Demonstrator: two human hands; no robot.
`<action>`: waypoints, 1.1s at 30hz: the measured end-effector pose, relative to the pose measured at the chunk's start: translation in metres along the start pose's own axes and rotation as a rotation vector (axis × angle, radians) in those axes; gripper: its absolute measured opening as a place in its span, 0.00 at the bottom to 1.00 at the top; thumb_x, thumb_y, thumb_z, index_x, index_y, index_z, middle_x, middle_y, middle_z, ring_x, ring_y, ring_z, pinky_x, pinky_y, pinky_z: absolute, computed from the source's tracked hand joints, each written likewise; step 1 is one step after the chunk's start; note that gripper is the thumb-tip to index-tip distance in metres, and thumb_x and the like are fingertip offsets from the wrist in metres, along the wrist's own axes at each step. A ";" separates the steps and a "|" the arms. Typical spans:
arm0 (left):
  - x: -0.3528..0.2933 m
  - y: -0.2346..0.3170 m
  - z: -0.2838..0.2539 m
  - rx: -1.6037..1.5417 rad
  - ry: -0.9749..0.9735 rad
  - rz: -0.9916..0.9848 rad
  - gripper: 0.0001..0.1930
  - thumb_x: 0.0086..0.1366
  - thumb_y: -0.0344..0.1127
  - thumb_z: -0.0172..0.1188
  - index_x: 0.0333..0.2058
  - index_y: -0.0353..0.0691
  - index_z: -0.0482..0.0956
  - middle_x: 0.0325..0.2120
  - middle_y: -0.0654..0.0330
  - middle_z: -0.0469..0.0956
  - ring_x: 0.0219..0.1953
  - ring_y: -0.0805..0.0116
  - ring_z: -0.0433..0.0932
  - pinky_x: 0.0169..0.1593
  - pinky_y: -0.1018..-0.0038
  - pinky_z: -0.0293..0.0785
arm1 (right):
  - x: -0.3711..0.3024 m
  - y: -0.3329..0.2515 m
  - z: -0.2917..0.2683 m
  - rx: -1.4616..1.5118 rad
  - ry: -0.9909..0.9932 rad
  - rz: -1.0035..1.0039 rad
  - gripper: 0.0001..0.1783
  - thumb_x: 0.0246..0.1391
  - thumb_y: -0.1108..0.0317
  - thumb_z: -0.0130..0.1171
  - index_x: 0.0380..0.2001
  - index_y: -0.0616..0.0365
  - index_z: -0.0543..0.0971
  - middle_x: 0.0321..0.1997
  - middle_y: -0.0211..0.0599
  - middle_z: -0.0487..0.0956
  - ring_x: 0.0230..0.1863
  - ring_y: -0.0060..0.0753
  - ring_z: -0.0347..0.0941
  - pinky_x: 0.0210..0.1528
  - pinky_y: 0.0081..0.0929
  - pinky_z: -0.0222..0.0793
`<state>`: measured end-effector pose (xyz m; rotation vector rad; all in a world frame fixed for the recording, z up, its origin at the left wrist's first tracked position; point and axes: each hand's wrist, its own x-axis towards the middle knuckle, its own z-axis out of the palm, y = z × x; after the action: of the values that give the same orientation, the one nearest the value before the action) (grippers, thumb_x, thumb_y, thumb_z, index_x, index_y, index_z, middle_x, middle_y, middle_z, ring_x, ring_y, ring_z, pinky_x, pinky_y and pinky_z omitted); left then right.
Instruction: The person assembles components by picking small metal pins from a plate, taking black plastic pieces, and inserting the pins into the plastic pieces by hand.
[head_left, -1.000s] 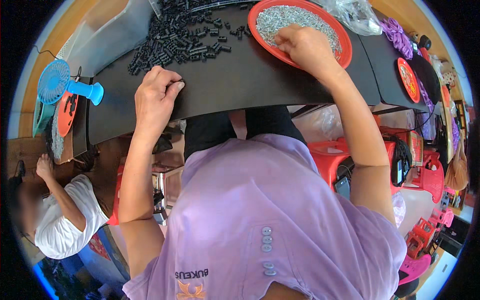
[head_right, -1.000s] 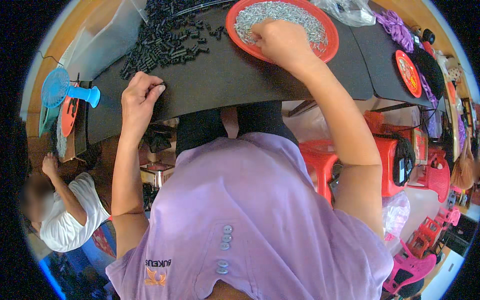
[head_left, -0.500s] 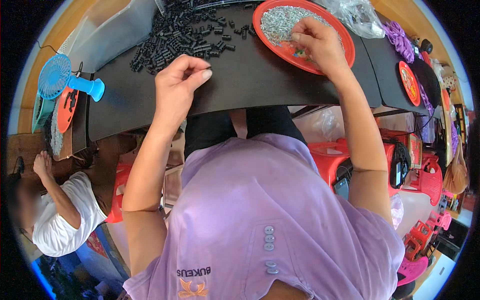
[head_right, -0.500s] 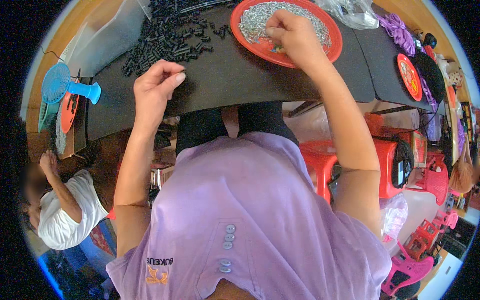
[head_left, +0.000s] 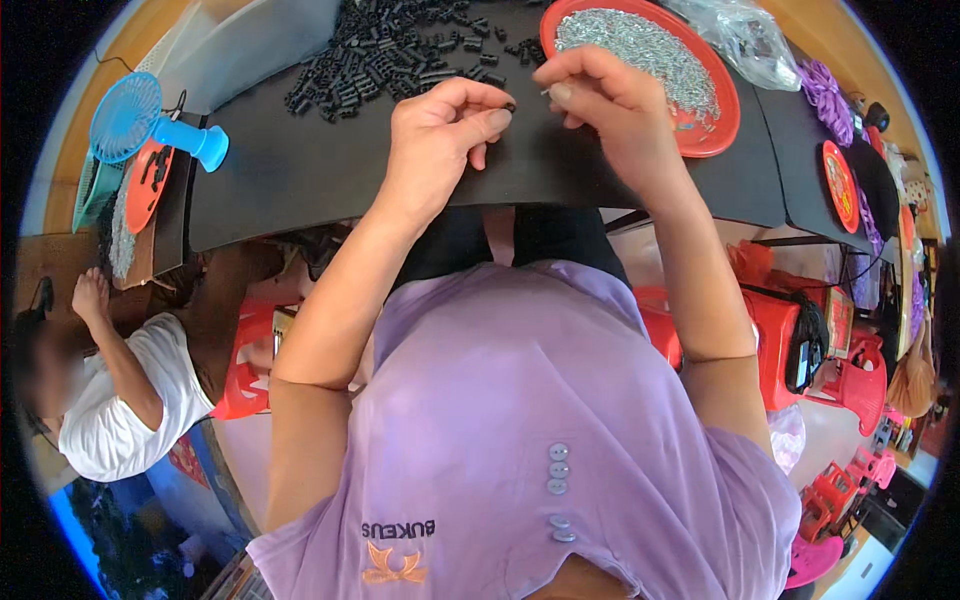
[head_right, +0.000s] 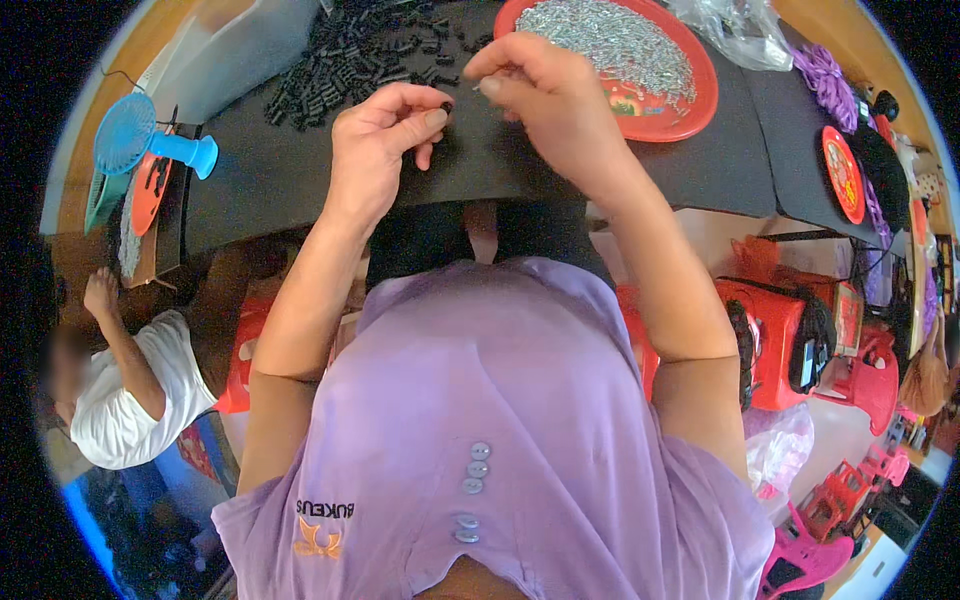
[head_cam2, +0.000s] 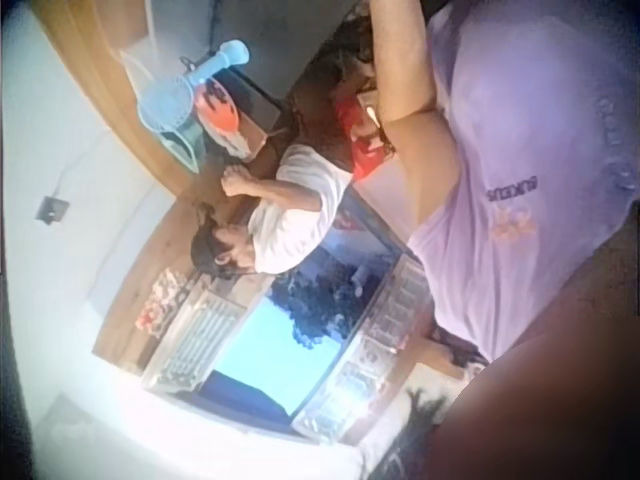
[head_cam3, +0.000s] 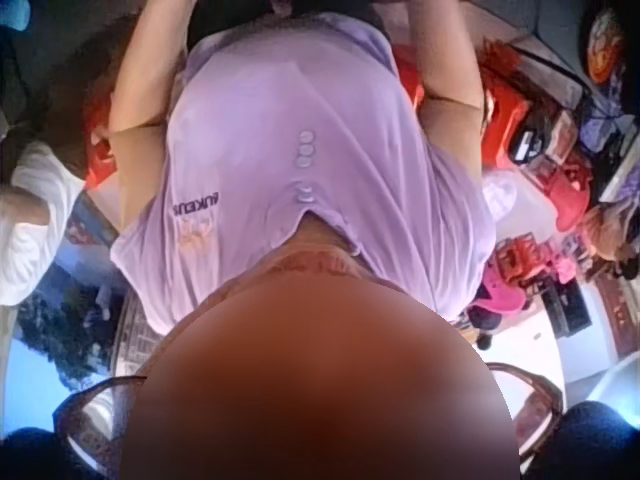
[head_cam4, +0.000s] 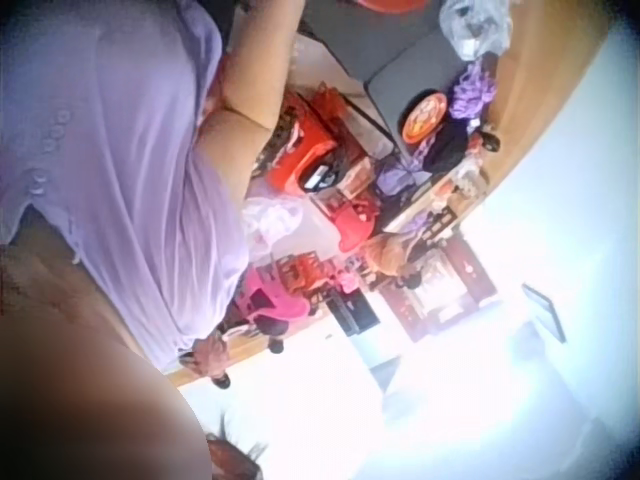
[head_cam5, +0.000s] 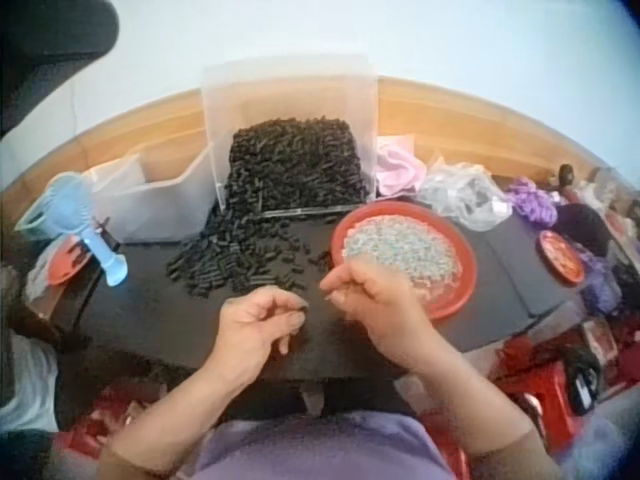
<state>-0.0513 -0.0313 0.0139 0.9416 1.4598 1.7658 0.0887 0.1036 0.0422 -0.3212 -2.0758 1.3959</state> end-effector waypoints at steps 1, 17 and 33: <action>-0.001 0.001 0.000 0.002 0.004 -0.004 0.05 0.59 0.22 0.60 0.35 0.31 0.80 0.25 0.62 0.78 0.21 0.80 0.71 0.24 0.83 0.67 | 0.000 0.004 0.006 -0.002 -0.010 -0.027 0.06 0.54 0.75 0.58 0.36 0.61 0.79 0.33 0.30 0.77 0.30 0.20 0.71 0.34 0.20 0.69; -0.003 -0.004 -0.005 -0.059 0.014 0.026 0.05 0.59 0.21 0.60 0.36 0.31 0.78 0.24 0.63 0.76 0.22 0.78 0.71 0.24 0.81 0.69 | 0.006 -0.006 0.032 -0.257 0.010 -0.203 0.10 0.49 0.79 0.59 0.37 0.61 0.78 0.29 0.40 0.79 0.32 0.35 0.78 0.34 0.27 0.73; -0.007 -0.002 0.003 0.117 0.046 0.105 0.06 0.58 0.23 0.63 0.35 0.35 0.79 0.24 0.64 0.77 0.24 0.77 0.73 0.26 0.80 0.70 | -0.009 0.006 0.041 -0.132 0.094 -0.081 0.12 0.53 0.79 0.60 0.42 0.62 0.78 0.31 0.28 0.79 0.33 0.16 0.74 0.35 0.16 0.70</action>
<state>-0.0444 -0.0354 0.0116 1.0607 1.5831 1.8040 0.0702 0.0702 0.0232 -0.3462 -2.0841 1.1770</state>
